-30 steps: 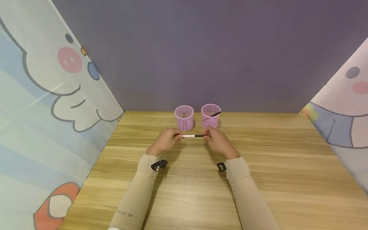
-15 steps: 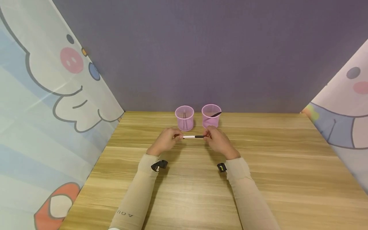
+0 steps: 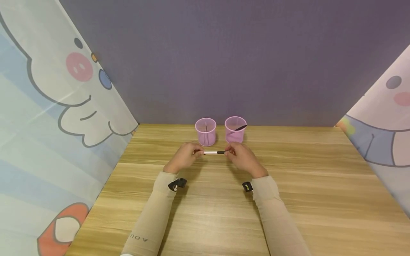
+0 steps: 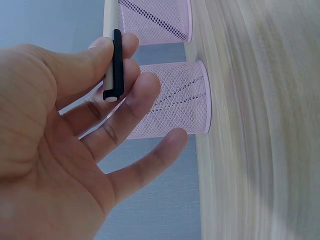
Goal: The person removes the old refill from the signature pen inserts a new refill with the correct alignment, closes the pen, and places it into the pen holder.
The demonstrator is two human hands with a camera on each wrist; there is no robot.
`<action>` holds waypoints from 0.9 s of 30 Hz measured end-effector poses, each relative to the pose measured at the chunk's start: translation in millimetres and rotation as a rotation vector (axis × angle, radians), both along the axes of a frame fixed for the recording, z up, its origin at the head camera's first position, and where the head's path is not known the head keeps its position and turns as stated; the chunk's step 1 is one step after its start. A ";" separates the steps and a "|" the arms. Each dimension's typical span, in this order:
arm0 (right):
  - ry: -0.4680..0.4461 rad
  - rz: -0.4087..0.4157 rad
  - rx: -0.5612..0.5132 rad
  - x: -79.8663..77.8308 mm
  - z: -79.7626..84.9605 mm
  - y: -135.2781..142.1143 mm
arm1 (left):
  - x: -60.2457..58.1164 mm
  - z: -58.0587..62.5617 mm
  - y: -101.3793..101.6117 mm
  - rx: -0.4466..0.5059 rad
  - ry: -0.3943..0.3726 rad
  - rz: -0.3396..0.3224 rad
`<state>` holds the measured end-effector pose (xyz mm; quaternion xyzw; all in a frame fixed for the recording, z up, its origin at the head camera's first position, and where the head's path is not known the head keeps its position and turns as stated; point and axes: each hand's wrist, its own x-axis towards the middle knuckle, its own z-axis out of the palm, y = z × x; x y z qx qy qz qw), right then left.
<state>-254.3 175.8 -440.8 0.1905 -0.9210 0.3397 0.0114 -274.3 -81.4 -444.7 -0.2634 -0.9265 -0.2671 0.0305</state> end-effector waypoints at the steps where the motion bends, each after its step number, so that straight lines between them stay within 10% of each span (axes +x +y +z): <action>1: 0.001 0.005 0.000 0.2 0.0 0.4 | -0.3 -0.2 0.0 0.000 0.001 -0.001; 27: 0.017 0.007 0.036 1.4 2.0 0.1 | -0.6 -1.7 0.7 0.011 0.026 -0.023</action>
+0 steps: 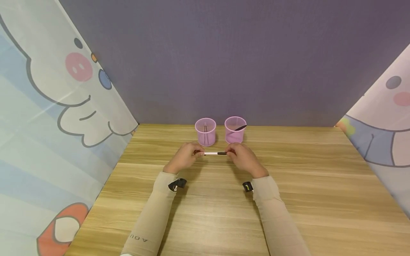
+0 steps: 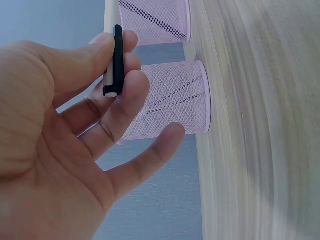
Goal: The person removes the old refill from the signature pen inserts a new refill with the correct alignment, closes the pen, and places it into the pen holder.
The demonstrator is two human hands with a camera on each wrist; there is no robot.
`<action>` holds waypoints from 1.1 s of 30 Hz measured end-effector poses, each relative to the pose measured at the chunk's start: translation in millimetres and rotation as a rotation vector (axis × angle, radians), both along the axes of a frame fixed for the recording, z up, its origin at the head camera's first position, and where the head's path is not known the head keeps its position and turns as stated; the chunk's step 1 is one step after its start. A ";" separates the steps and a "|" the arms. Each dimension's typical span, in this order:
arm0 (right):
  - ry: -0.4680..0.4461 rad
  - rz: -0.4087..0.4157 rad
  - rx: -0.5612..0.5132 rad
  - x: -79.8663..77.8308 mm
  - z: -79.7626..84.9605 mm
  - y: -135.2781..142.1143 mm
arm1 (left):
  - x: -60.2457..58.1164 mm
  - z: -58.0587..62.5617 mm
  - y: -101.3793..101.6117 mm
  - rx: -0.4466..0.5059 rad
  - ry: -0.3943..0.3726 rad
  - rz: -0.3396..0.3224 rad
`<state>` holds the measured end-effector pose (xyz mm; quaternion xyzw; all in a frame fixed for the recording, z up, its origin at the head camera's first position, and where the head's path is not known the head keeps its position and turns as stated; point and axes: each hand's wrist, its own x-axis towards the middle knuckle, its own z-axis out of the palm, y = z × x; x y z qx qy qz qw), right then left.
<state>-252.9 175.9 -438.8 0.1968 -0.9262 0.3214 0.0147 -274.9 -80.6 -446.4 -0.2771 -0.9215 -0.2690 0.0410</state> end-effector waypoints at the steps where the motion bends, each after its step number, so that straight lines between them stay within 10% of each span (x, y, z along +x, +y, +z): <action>1: -0.001 -0.003 -0.002 0.0 0.0 -0.4 | -0.1 -0.2 0.0 0.001 -0.001 0.001; 33: 0.039 -0.012 0.012 -1.9 -2.1 0.3 | 0.8 0.9 1.4 -0.012 -0.023 0.004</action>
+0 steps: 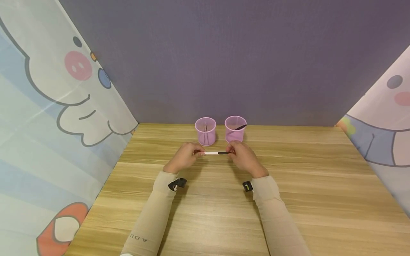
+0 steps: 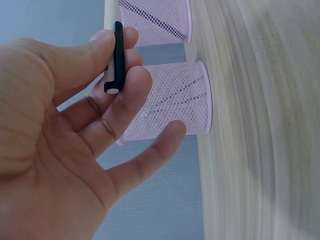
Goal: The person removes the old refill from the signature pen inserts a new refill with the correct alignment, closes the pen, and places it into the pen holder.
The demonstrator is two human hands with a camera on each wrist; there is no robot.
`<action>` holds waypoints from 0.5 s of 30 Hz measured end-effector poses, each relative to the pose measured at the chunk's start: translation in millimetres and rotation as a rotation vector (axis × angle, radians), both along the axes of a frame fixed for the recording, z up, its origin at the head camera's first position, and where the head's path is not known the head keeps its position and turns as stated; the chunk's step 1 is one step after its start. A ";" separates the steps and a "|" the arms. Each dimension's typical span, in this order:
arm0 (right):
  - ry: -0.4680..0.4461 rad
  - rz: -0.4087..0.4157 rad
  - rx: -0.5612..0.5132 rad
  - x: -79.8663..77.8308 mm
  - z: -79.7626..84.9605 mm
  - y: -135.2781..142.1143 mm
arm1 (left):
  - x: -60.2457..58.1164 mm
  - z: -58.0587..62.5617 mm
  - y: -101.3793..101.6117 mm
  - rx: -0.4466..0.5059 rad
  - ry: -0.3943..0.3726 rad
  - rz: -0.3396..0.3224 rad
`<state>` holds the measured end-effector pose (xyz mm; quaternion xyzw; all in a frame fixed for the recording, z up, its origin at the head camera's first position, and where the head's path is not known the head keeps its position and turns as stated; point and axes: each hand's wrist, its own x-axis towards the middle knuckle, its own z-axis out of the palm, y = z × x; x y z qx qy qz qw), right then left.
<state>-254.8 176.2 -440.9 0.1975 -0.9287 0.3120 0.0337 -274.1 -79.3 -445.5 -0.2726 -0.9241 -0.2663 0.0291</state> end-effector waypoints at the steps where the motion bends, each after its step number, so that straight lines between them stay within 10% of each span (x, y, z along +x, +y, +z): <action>1: 0.002 0.000 0.002 0.1 0.4 0.1 | 0.1 0.2 0.1 -0.002 -0.001 0.001; 15: -0.005 0.017 -0.021 1.4 2.4 2.0 | -0.5 -0.7 -0.5 0.002 0.003 0.002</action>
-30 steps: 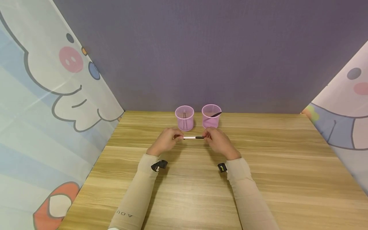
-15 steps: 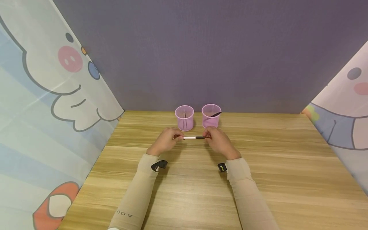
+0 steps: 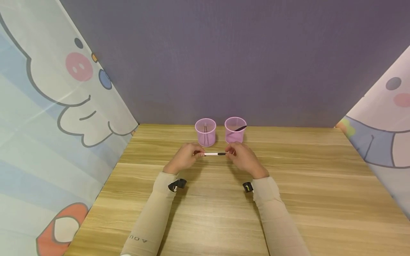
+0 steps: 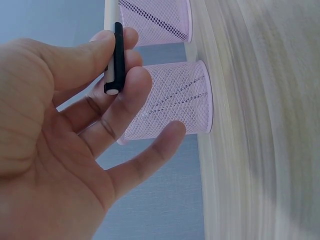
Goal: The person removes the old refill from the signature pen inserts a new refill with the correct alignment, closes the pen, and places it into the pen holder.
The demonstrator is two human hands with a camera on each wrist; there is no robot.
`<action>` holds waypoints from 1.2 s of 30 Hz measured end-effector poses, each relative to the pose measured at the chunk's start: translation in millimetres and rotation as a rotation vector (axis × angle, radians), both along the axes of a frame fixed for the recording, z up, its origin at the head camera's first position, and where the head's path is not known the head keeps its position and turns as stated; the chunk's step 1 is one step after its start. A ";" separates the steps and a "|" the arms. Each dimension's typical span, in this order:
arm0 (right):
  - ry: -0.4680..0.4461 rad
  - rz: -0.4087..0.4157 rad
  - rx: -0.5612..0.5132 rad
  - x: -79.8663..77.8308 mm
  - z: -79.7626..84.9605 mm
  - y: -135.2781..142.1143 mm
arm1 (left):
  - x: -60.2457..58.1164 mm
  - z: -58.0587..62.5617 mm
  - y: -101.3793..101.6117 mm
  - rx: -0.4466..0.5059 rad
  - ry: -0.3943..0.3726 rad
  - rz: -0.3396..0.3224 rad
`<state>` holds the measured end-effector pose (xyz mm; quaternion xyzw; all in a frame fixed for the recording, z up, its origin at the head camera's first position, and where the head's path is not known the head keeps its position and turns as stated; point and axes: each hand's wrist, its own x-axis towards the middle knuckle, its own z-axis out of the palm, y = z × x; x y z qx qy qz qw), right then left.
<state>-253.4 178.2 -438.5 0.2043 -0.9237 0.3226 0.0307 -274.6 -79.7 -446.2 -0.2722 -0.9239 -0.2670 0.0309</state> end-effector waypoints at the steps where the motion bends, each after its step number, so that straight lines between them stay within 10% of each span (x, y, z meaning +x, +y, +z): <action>1: 0.000 0.001 -0.001 0.0 -0.4 0.4 | -0.2 -0.4 -0.2 0.004 0.004 -0.002; 36: -0.026 -0.008 0.030 0.7 -1.3 0.9 | 1.2 0.1 -0.5 0.007 -0.002 -0.006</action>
